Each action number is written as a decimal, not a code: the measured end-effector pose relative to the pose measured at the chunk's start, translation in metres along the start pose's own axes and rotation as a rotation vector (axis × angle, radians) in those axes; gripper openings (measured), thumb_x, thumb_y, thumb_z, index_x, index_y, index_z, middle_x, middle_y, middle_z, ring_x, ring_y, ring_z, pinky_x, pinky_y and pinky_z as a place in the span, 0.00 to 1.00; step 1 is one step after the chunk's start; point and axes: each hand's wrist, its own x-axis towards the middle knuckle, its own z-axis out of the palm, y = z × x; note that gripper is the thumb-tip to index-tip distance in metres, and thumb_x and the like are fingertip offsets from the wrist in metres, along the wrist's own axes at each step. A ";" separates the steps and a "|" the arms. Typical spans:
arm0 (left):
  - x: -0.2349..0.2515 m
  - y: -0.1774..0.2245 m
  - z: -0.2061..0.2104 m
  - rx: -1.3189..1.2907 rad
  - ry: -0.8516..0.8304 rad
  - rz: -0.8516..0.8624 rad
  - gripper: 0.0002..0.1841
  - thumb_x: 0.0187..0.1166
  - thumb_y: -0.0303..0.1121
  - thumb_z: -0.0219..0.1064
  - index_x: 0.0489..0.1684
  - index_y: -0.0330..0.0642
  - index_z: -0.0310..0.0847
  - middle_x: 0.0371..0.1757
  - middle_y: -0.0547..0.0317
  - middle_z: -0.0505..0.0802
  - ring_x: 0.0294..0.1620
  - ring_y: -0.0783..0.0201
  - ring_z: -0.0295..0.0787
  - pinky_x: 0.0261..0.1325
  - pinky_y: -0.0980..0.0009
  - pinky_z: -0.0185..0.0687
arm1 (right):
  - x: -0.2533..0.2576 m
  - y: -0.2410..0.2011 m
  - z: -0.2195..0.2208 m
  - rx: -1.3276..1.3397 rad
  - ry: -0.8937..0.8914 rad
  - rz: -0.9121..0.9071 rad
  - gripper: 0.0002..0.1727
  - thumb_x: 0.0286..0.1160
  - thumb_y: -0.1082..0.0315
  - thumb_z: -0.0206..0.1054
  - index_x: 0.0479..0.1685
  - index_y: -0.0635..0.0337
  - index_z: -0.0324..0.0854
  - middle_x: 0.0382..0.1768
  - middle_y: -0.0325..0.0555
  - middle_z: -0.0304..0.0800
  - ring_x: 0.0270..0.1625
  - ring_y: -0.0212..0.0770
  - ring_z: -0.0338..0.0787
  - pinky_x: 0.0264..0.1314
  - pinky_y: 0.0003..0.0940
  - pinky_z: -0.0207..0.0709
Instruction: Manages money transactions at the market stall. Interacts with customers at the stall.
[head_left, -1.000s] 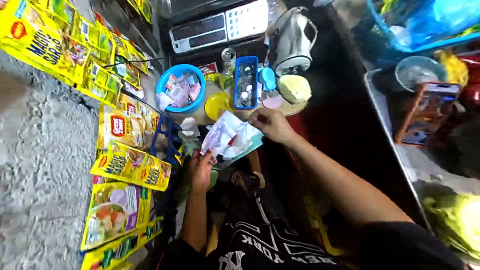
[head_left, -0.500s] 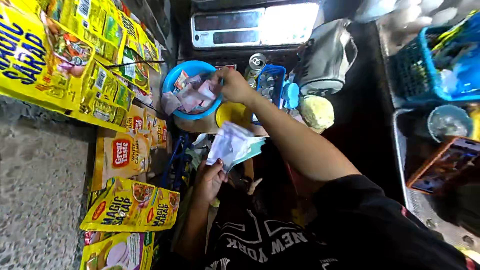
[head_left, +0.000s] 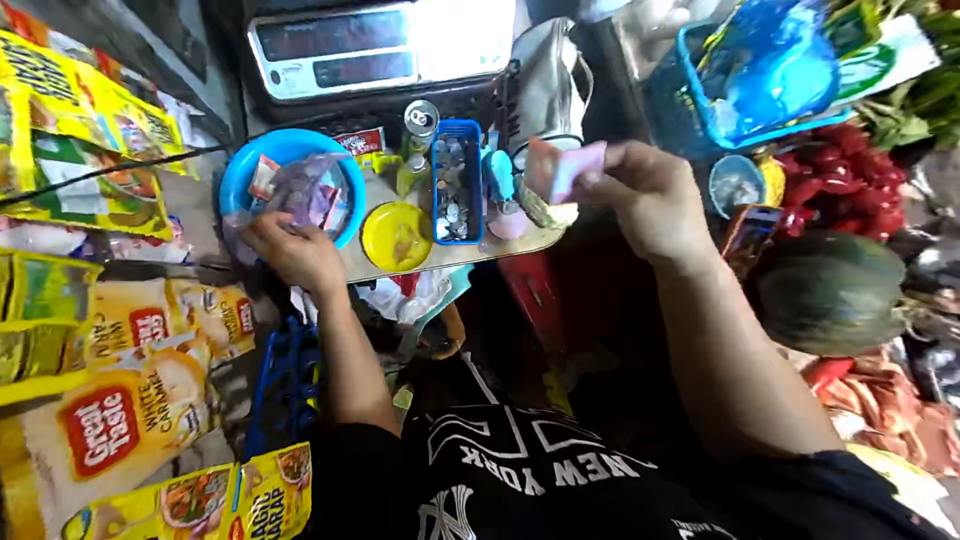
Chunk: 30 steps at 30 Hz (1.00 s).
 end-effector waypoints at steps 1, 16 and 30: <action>0.010 -0.003 0.002 0.076 -0.051 -0.020 0.19 0.73 0.26 0.65 0.62 0.28 0.80 0.71 0.26 0.78 0.73 0.33 0.75 0.74 0.45 0.72 | -0.015 0.007 -0.006 -0.038 0.013 0.026 0.11 0.81 0.69 0.64 0.55 0.64 0.81 0.42 0.39 0.91 0.41 0.27 0.91 0.51 0.30 0.89; -0.116 0.045 -0.005 -0.337 -1.205 0.558 0.16 0.77 0.34 0.70 0.58 0.33 0.89 0.70 0.43 0.88 0.74 0.46 0.81 0.79 0.43 0.69 | -0.082 0.029 0.072 0.111 -0.280 -0.023 0.10 0.73 0.70 0.73 0.46 0.68 0.88 0.38 0.45 0.92 0.38 0.26 0.87 0.47 0.23 0.82; -0.114 0.007 -0.007 -0.726 -0.874 -0.043 0.10 0.78 0.20 0.63 0.54 0.28 0.80 0.46 0.63 0.94 0.50 0.78 0.91 0.60 0.76 0.87 | 0.049 0.105 0.102 -0.678 -0.173 0.561 0.25 0.79 0.52 0.68 0.60 0.68 0.83 0.55 0.70 0.89 0.61 0.71 0.88 0.56 0.72 0.78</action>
